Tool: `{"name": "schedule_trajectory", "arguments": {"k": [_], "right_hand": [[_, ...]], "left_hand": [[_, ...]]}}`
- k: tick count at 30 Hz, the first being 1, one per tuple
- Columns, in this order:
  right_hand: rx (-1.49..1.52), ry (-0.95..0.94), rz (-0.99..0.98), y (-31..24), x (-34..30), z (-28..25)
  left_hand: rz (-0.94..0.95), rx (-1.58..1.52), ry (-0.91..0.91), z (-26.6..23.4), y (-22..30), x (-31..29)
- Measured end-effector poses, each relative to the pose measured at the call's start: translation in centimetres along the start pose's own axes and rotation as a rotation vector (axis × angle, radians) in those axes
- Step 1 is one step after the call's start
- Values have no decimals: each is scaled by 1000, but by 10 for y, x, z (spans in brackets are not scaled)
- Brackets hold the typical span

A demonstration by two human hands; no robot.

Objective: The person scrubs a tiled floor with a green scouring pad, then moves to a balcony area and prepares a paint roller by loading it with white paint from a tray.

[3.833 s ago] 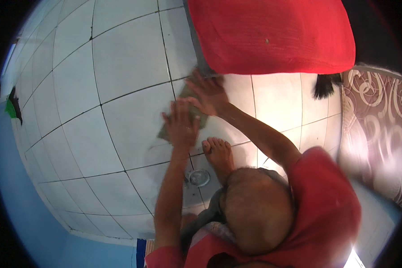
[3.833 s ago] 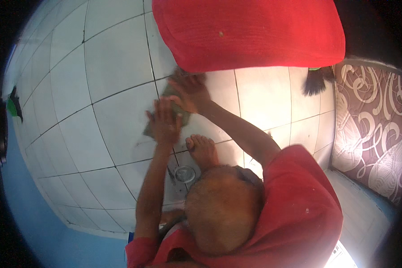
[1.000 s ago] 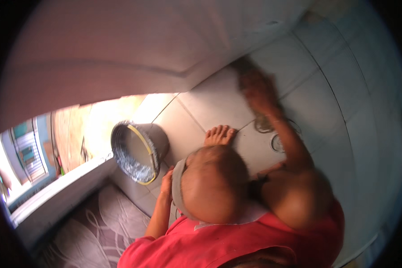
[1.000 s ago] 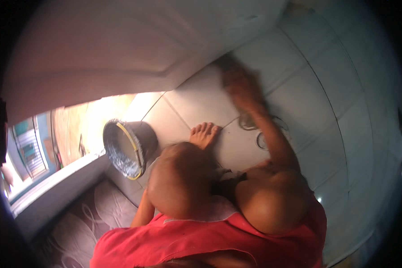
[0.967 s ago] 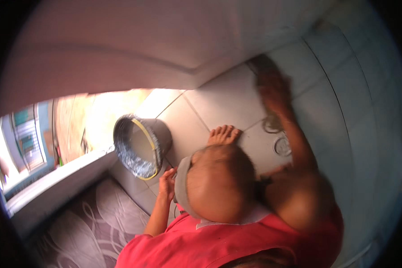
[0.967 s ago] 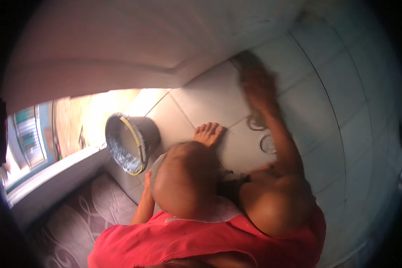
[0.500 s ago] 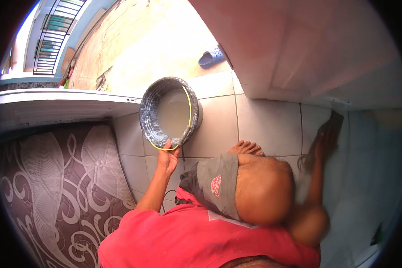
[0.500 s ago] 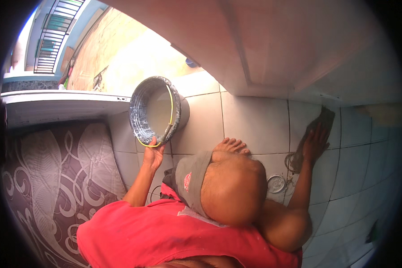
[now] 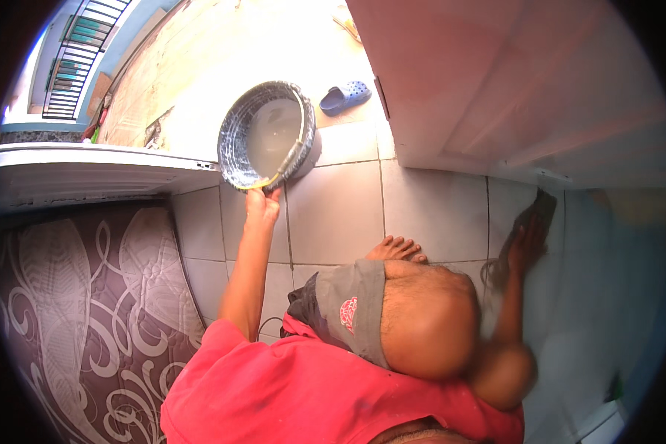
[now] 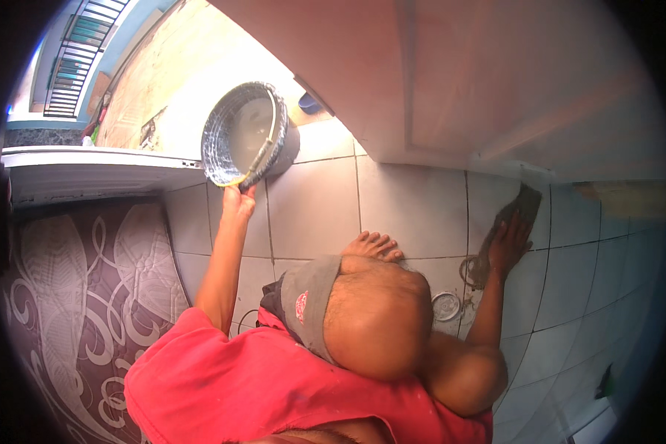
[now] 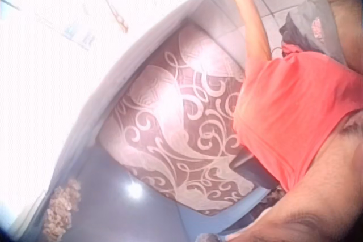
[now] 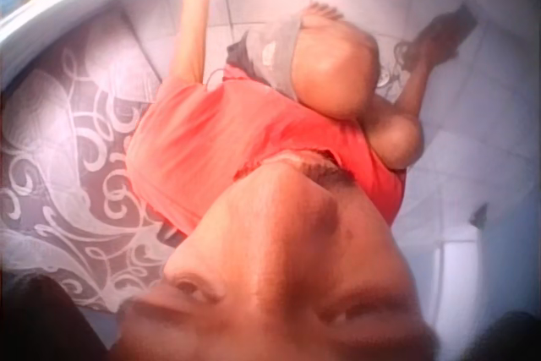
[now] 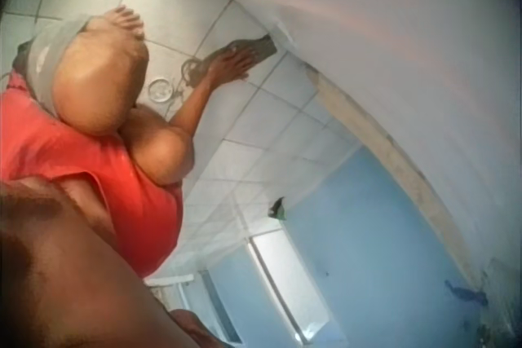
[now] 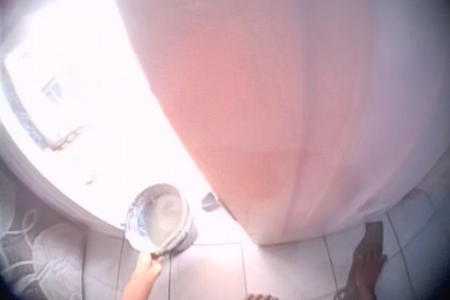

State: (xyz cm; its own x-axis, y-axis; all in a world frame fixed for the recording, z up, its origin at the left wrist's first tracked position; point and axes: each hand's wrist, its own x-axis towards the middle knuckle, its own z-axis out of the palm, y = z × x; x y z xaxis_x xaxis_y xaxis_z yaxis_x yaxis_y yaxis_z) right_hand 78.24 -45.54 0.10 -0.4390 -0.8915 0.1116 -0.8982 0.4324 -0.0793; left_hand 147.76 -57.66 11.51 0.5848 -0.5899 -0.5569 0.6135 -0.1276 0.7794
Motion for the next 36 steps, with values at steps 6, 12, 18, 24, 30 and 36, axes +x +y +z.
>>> {"name": "schedule_trajectory", "arguments": {"k": [6,12,18,24,30,36], "right_hand": [[-27,-49,32,-2,3,-7],[-34,-41,56,-6,-5,-10],[-119,-24,43,-5,-5,-9],[-38,185,20,-24,7,-7],[178,-67,-280,-127,22,-49],[324,89,-608,-191,-51,17]], "left_hand": [[-13,11,-51,25,29,73],[-41,2,-103,46,52,126],[-110,-26,-183,77,66,190],[-191,-136,-347,108,58,215],[-229,-155,-479,76,61,174],[65,660,-309,41,-89,12]]}}
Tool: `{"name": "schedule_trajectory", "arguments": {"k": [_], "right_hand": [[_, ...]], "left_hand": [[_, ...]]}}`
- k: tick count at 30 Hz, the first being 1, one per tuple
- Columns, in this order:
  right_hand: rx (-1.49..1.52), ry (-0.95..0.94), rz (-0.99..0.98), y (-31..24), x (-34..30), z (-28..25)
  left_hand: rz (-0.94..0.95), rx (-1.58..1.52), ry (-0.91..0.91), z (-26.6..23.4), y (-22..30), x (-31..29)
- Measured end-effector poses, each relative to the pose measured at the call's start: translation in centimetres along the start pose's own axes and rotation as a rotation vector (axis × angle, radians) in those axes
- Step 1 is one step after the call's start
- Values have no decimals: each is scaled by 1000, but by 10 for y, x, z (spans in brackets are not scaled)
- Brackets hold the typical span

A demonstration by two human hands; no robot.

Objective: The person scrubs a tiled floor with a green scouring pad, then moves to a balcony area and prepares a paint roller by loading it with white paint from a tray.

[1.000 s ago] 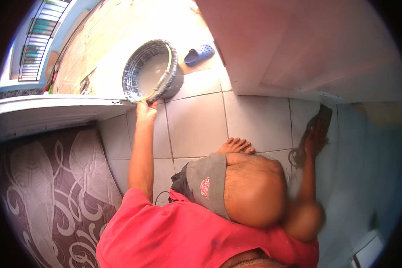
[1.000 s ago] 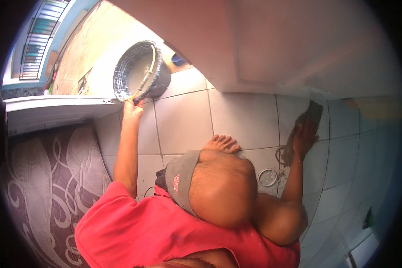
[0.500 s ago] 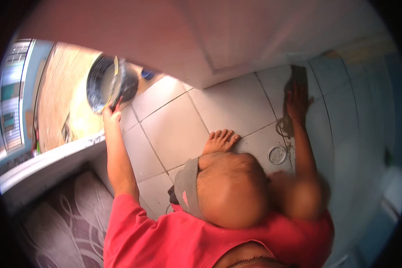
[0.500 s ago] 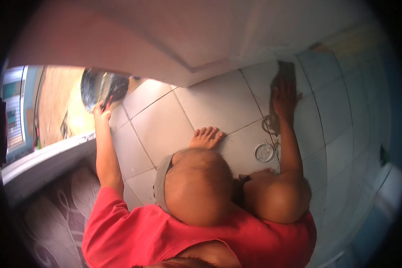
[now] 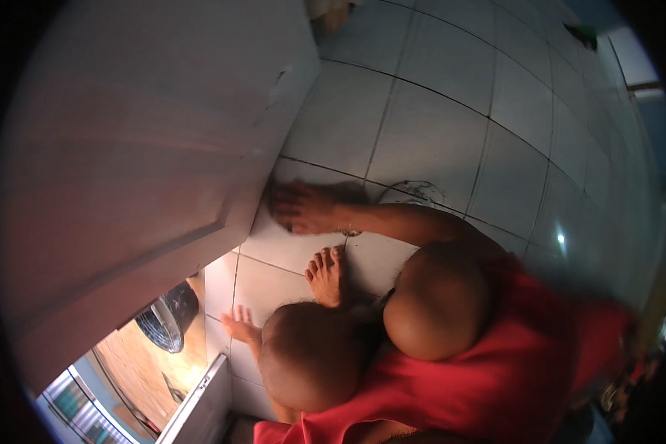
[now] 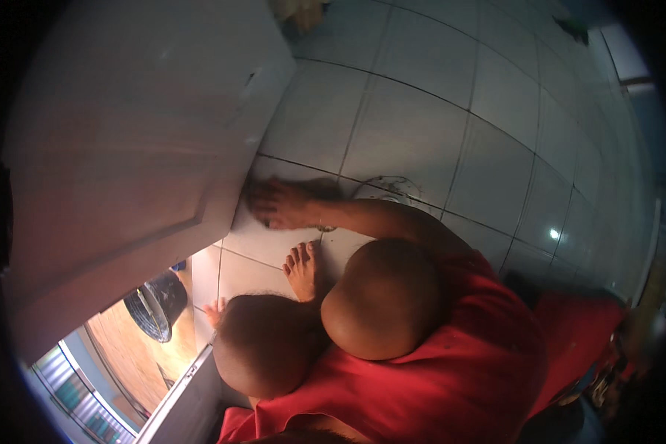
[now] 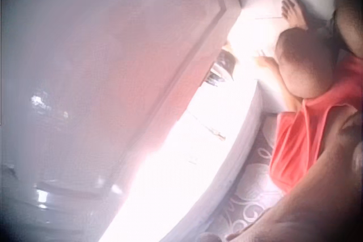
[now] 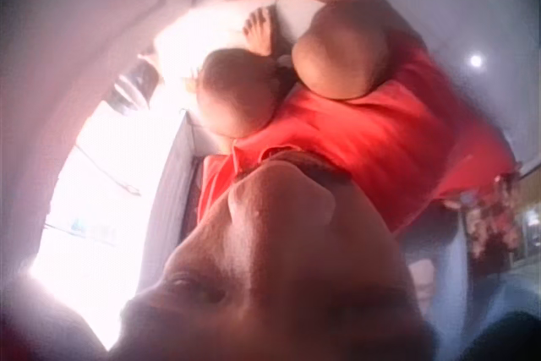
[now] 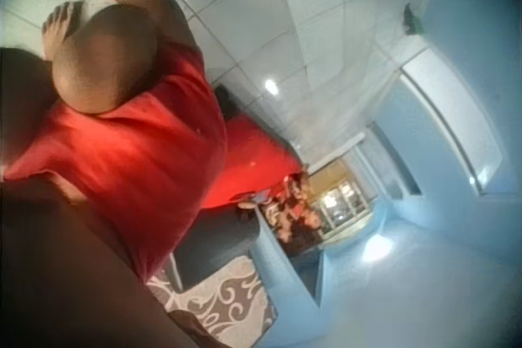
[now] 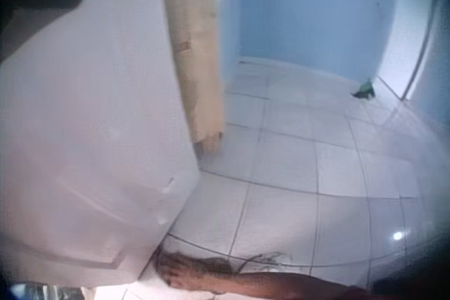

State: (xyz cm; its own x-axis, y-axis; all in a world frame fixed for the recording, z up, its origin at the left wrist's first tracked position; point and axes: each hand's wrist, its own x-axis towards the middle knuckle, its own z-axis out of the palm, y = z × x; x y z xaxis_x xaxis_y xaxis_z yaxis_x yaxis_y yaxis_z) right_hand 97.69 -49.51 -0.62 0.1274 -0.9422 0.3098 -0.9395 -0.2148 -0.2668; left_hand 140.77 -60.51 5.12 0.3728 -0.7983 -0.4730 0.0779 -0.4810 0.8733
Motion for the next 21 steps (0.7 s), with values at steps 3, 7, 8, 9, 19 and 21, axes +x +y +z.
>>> {"name": "schedule_trajectory", "arguments": {"k": [3,7,8,9,19,21], "right_hand": [[173,-229,-221,-40,-20,12],[181,-83,192,-42,-52,-21],[143,-104,362,-41,-63,-25],[117,-126,378,-43,-74,-30],[-160,-71,458,83,-98,-86],[-164,-21,488,136,-106,-94]], "left_hand": [[148,406,-281,40,-29,-60],[766,801,-791,109,-23,-136],[891,946,-913,129,-16,-141],[1019,1090,-1034,144,-10,-140],[1709,1318,-1287,313,-50,-101],[1755,1367,-1239,361,-62,-125]]}}
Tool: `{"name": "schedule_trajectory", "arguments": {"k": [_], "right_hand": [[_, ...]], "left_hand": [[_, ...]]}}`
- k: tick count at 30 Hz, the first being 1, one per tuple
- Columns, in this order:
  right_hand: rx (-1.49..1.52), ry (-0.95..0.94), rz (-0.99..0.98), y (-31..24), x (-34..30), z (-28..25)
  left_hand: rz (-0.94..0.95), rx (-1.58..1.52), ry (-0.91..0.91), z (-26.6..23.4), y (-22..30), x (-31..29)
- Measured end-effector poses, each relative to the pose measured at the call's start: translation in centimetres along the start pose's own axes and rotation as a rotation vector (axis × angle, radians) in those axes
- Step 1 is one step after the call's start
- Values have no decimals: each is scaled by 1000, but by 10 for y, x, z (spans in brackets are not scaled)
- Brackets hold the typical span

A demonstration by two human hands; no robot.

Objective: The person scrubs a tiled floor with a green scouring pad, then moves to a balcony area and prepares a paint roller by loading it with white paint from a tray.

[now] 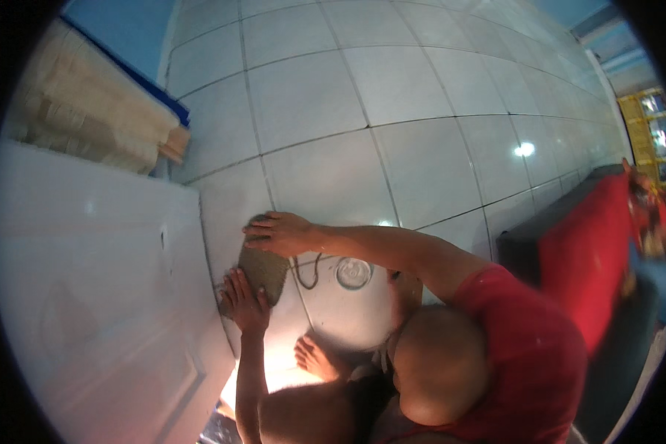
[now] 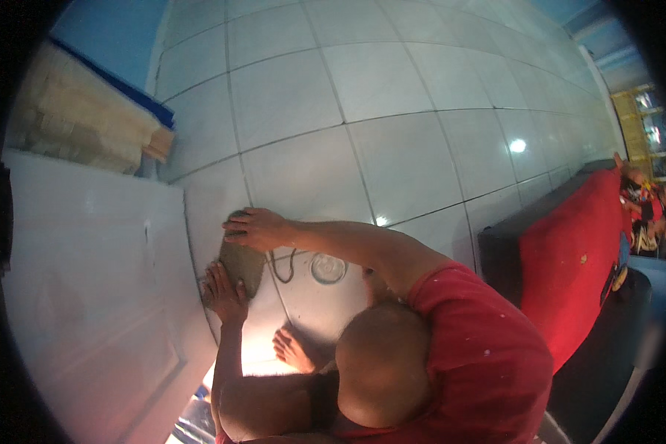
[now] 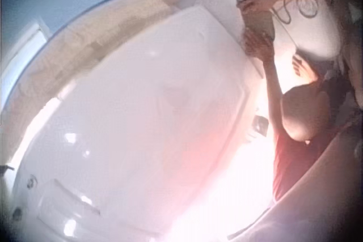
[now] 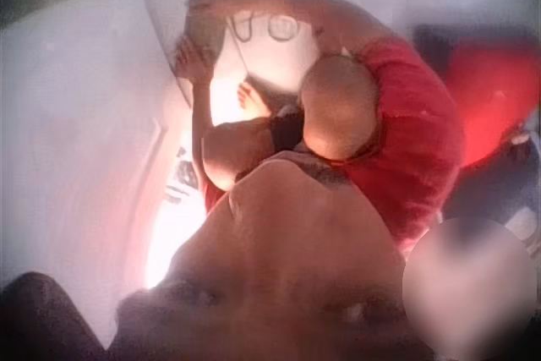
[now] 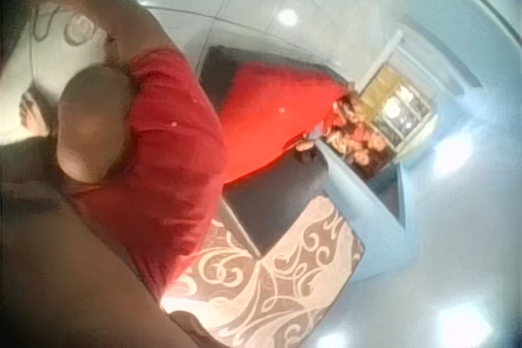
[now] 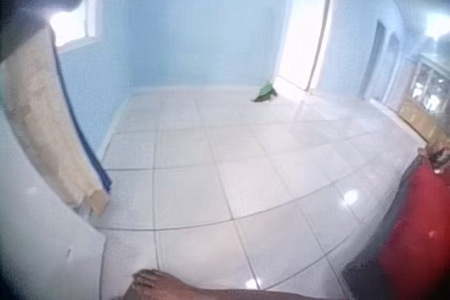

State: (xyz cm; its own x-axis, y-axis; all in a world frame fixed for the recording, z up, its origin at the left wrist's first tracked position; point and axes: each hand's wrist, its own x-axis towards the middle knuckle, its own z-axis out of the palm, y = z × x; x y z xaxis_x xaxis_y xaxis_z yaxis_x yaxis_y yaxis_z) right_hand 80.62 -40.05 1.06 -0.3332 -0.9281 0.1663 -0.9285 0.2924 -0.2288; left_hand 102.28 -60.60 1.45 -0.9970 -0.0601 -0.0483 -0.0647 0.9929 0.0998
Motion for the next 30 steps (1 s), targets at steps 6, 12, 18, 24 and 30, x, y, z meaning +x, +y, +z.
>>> {"name": "schedule_trajectory", "arguments": {"k": [6,12,18,24,30], "right_hand": [[-91,6,189,136,-19,-40],[-39,-60,604,153,-136,-78],[25,-35,971,40,-255,-79],[51,-326,1143,-43,-261,-102],[41,-684,1031,-95,-226,-100]], "left_hand": [[313,161,65,-15,39,162],[590,-2,-48,-2,125,235],[849,-94,-131,-5,198,178],[959,-197,-101,6,203,100],[969,-222,-161,18,158,18]]}}
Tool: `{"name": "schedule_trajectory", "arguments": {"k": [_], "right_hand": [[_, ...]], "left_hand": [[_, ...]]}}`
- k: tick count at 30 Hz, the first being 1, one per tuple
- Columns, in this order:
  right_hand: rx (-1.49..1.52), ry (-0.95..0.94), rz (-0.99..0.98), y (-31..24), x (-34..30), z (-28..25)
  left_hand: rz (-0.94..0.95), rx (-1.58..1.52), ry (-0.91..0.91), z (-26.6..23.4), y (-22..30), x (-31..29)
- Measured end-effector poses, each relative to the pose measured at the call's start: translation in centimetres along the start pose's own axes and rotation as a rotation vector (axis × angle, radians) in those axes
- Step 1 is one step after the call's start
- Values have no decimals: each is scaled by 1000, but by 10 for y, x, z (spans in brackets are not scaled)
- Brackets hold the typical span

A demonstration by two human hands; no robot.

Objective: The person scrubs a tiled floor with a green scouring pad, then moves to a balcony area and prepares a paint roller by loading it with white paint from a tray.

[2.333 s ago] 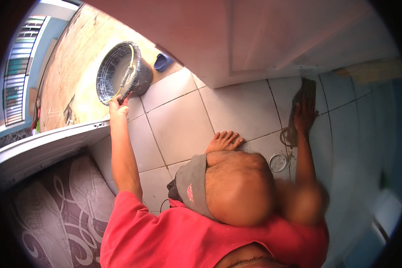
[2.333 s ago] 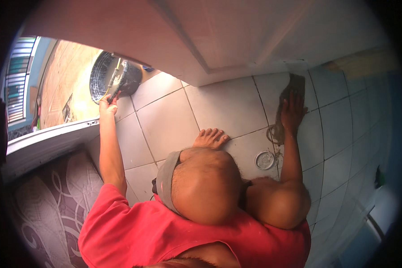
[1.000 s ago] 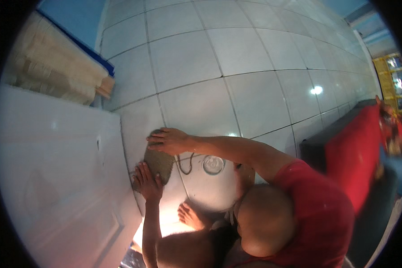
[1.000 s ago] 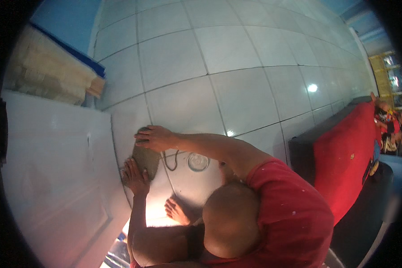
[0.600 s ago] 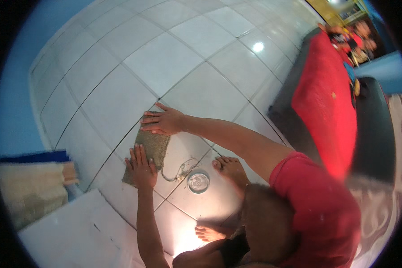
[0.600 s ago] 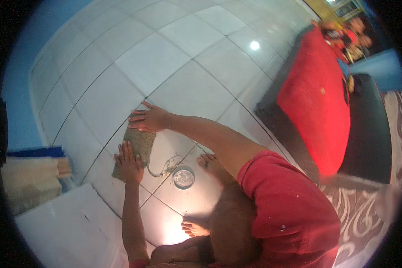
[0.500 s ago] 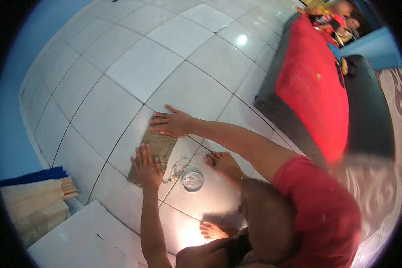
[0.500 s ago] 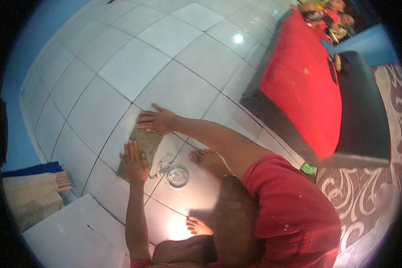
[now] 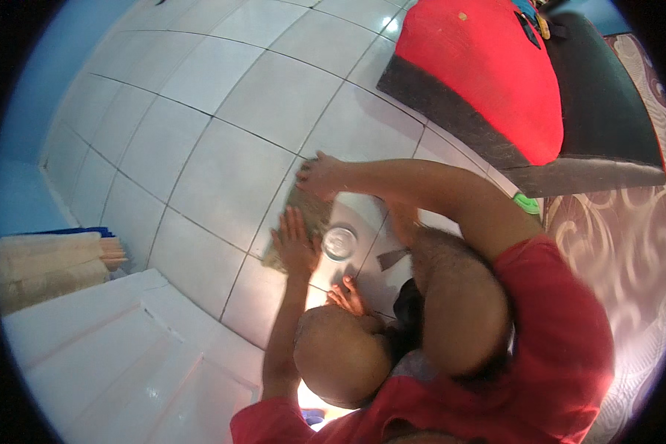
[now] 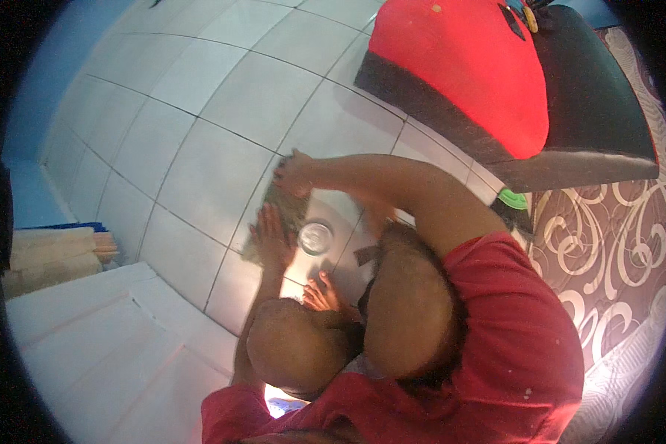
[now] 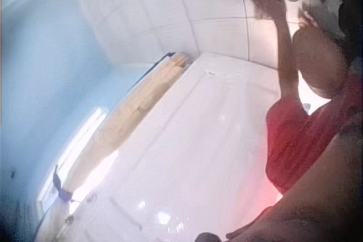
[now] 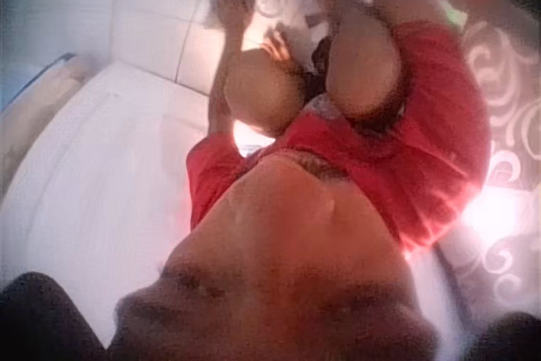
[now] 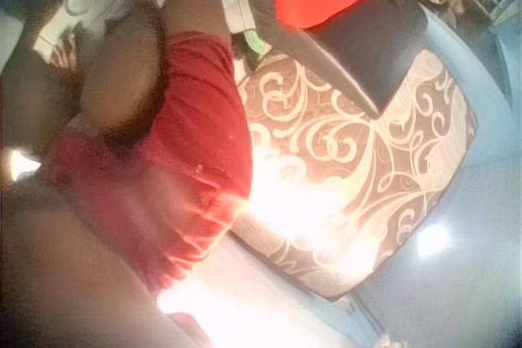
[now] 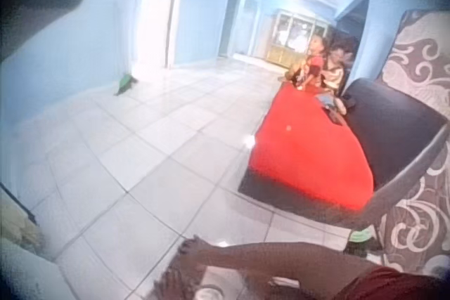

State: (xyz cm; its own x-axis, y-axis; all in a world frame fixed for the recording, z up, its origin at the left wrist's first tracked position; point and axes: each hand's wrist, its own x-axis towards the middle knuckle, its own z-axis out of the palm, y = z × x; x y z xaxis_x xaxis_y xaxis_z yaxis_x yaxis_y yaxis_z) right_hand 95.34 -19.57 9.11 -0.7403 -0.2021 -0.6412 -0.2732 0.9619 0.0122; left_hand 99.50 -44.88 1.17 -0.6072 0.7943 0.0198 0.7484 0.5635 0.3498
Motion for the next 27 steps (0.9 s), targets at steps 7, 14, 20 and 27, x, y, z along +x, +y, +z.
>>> {"name": "schedule_trajectory", "arguments": {"k": [7,14,20,27], "right_hand": [[118,240,-75,-56,-24,54],[385,765,-43,-25,105,23],[156,832,216,83,118,14],[321,846,497,77,-21,108]], "left_hand": [[-189,-26,-22,2,47,-61],[-257,123,43,-14,-51,25],[-66,146,96,-12,-64,151],[155,97,-22,9,46,136]]}}
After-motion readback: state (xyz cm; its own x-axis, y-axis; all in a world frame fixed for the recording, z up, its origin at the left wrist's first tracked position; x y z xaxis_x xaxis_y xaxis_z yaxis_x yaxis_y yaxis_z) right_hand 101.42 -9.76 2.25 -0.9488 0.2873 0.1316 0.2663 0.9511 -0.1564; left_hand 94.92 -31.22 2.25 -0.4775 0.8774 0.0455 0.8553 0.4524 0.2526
